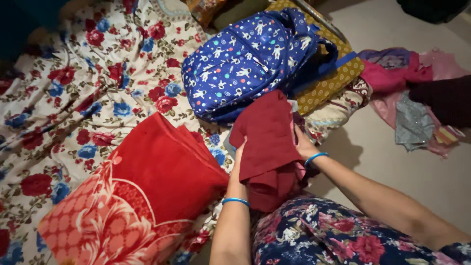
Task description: The person sorts and organizes various clothes and a blanket, picking items up from the floor and placing them onto metal shelves.
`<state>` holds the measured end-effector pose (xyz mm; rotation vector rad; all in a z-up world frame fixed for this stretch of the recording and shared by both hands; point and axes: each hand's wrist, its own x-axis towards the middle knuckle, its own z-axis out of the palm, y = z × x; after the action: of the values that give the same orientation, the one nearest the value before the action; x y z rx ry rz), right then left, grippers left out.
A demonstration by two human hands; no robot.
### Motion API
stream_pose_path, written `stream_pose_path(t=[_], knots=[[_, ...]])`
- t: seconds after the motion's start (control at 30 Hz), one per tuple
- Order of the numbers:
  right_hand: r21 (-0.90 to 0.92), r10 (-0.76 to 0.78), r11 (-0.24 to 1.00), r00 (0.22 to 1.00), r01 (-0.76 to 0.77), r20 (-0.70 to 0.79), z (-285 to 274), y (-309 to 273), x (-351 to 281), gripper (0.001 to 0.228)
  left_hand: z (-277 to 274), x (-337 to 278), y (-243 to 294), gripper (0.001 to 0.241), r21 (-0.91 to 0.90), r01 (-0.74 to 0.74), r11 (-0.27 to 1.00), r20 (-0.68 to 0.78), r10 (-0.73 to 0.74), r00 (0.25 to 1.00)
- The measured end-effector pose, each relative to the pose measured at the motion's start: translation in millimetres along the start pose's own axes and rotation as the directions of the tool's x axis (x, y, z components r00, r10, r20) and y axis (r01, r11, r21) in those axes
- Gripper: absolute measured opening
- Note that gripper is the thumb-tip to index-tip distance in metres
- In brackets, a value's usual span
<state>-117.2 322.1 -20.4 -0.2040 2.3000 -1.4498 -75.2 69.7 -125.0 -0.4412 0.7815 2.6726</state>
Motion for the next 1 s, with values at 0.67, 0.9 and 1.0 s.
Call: stream_pose_path(t=[0.67, 0.9, 1.0], knots=[[-0.671, -0.135, 0.615, 0.894, 0.414, 0.428, 135.7, -57.4, 35.7, 0.056, -8.6, -157.6, 113.8, 0.056, 0.775, 0.236, 0.587, -0.607, 0.586, 0.537], [-0.181, -0.491, 0.75, 0.719, 0.636, 0.492, 107.5, -23.2, 54.7, 0.059, 41.3, -185.4, 125.3, 0.052, 0.696, -0.267, 0.666, -0.463, 0.701, 0.542], [-0.062, -0.202, 0.967, 0.894, 0.247, 0.401, 74.8, -48.0, 42.4, 0.059, 71.2, -202.2, 135.0, 0.052, 0.458, -0.504, 0.733, -0.484, 0.681, 0.55]])
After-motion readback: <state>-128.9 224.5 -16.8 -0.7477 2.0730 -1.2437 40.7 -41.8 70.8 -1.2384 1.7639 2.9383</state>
